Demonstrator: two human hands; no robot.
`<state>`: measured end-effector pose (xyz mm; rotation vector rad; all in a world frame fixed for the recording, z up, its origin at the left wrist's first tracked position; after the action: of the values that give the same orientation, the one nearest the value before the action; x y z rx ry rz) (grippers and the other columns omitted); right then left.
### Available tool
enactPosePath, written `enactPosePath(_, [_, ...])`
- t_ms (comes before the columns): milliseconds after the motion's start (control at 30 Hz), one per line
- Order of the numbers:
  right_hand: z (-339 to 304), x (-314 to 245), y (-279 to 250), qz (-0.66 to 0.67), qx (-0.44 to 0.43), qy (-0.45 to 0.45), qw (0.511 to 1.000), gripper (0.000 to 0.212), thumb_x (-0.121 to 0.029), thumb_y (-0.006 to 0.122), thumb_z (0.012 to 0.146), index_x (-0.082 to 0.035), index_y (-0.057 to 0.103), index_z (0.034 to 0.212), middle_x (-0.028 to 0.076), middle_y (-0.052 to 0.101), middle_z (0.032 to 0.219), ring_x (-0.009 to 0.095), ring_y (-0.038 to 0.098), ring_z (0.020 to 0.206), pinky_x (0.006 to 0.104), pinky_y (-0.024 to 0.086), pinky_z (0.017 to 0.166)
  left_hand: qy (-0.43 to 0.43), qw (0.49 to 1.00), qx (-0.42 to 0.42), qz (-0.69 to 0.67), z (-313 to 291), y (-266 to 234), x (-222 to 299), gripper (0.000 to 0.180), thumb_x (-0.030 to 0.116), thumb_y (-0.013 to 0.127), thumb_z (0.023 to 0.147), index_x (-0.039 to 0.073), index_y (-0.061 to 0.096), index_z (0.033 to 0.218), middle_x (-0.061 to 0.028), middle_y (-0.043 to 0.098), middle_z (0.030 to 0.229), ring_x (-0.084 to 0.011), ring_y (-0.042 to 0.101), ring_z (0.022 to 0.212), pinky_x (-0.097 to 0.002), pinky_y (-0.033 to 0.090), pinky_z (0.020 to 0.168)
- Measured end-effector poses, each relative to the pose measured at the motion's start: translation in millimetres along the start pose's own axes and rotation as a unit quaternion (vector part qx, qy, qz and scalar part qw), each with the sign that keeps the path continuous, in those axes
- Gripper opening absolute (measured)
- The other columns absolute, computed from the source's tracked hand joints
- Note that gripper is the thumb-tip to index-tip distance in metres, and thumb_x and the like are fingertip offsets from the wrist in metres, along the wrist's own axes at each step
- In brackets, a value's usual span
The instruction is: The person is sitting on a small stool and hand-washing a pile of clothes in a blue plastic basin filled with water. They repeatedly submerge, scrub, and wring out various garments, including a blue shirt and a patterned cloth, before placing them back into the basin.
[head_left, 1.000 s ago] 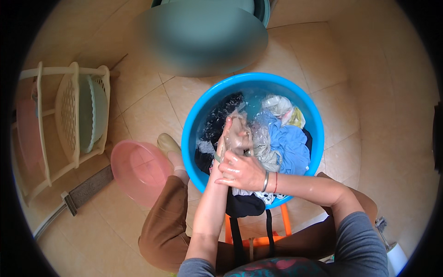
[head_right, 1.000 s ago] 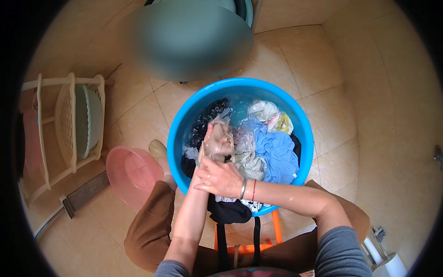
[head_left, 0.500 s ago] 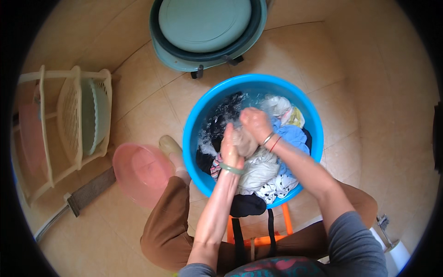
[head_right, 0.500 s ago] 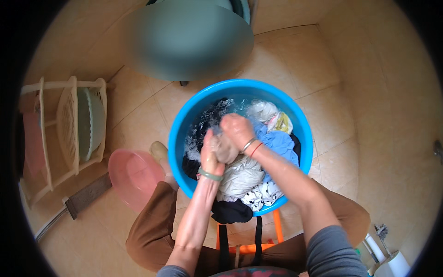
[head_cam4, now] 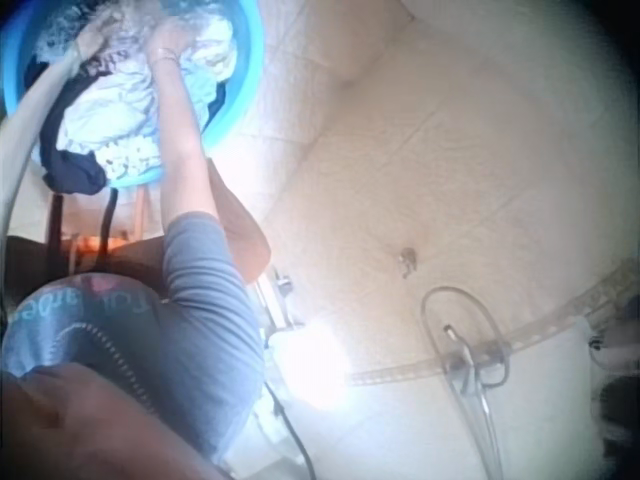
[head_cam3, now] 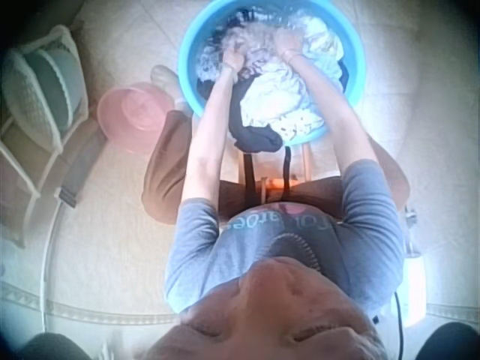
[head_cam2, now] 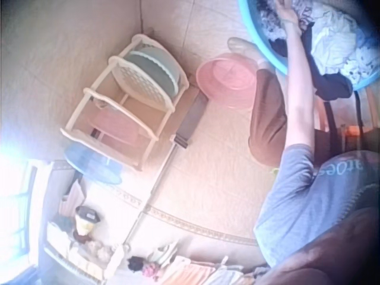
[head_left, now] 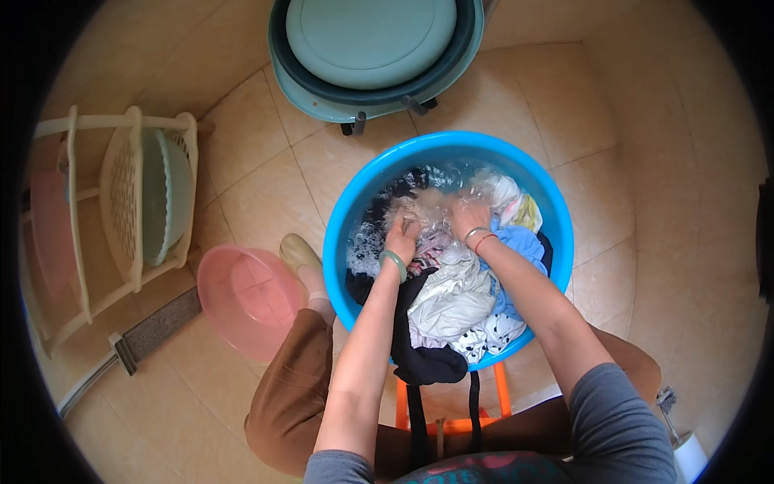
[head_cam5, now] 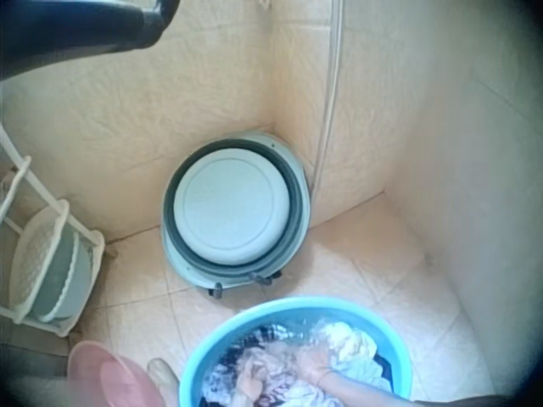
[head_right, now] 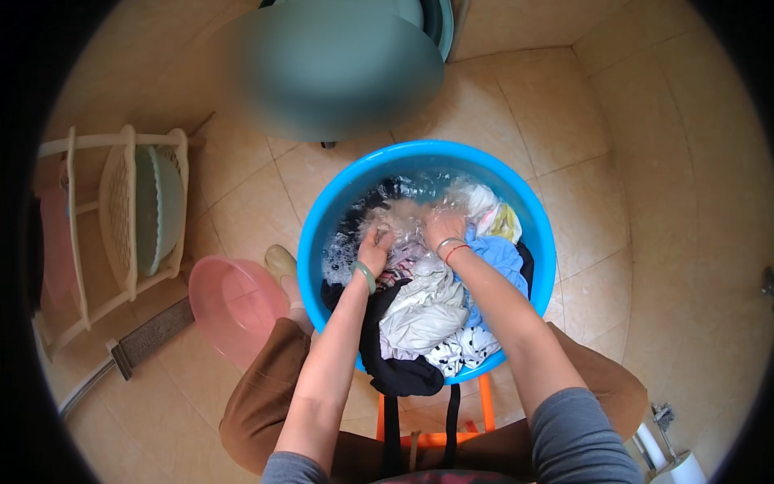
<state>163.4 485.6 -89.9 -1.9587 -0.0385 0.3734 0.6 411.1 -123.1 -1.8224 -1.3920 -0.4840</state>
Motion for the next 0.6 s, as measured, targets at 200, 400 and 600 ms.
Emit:
enactPosePath(200, [-59.7,-29.3,-68.4,0.279,0.157,-0.076,0.944,0.020,-0.019,0.068,0.070,-0.005,0.063,0.083,0.013,0.061,0.117,0.031,0.060,0.096,0.0448,0.044,0.091,-0.017,0.916,0.048,-0.399,-91.2,-14.9,44.6,0.066,0.032,0.058,0.094,0.008,0.027,0.147,-0.0149,0.040,0.143,-0.0295,0.047,0.123,-0.0361,0.041,0.099])
enactPosePath(400, [-235.2,-142.9,-224.9,0.460,-0.013,-0.191,0.867,0.032,-0.005,0.062,0.067,-0.002,0.059,0.099,0.012,0.061,0.108,0.027,0.061,0.098,0.0352,0.047,0.088,-0.129,0.674,-0.133,-0.715,-238.1,-66.4,82.1,0.053,0.041,0.056,0.093,0.005,0.042,0.129,-0.0205,0.050,0.125,-0.0345,0.050,0.118,-0.0493,0.043,0.101])
enactPosePath(600, [-394.6,-237.6,-322.7,0.500,-0.091,-0.174,0.843,0.033,-0.010,0.061,0.071,-0.001,0.059,0.102,0.012,0.063,0.098,0.021,0.062,0.093,0.0322,0.047,0.085,-0.149,0.627,-0.323,-0.693,-367.7,-99.0,60.2,0.033,0.026,0.044,0.099,0.005,0.049,0.124,-0.0199,0.054,0.124,-0.0290,0.054,0.116,-0.0448,0.044,0.101])
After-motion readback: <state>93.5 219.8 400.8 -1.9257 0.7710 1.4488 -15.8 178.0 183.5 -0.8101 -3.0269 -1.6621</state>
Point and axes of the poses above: each hand's wrist, its own z-axis towards the middle knuckle, its own y-axis out of the palm, x = y × z, the point moved 4 cm from there along z, towards the middle knuckle
